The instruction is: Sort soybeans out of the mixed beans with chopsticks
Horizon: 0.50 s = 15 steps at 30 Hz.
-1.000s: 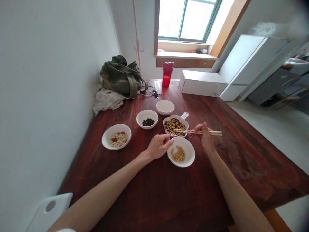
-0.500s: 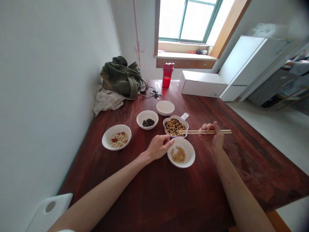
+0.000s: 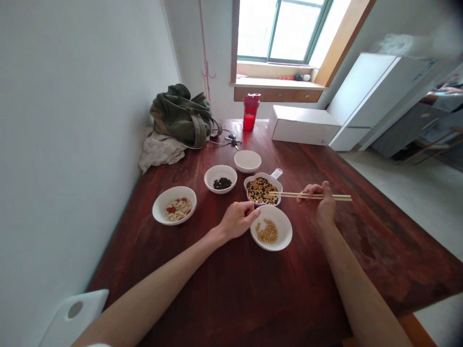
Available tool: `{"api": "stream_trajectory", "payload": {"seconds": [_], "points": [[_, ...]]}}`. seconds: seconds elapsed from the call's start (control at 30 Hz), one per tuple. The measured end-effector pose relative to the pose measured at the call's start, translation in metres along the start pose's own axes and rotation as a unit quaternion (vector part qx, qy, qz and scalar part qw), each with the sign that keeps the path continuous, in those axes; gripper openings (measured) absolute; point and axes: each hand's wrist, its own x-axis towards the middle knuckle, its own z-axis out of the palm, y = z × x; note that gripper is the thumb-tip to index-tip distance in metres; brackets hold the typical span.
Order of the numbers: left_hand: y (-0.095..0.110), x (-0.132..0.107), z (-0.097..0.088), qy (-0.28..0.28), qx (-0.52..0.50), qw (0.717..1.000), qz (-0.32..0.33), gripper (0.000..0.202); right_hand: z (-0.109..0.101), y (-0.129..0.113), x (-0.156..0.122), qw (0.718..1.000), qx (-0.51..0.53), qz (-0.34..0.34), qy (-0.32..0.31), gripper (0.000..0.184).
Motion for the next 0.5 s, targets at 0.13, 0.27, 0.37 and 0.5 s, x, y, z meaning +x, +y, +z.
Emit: {"api": "stream_trajectory", "payload": {"seconds": [0.13,0.27,0.37,0.5], "points": [[0.0001,-0.0001,0.0,0.001,0.003,1.0,-0.002,0.044,-0.0022,0.0083,0.0005,0.998,-0.065,0.001,0.009,0.06],[-0.0001,0.0001,0.0003,0.0,0.004,1.0,-0.002,0.044,-0.0015,0.0112,-0.0013,0.995,-0.099,0.011,-0.004,0.06],[0.0004,0.0002,0.0001,0.0,0.003,1.0,-0.004,0.044,-0.0008,0.0108,-0.0021,0.995,-0.099,0.013,-0.01,0.06],[0.0011,0.0001,-0.0003,0.002,-0.001,1.0,-0.003,0.044,0.0004,0.0102,-0.0027,0.994,-0.112,0.016,-0.013,0.06]]}}
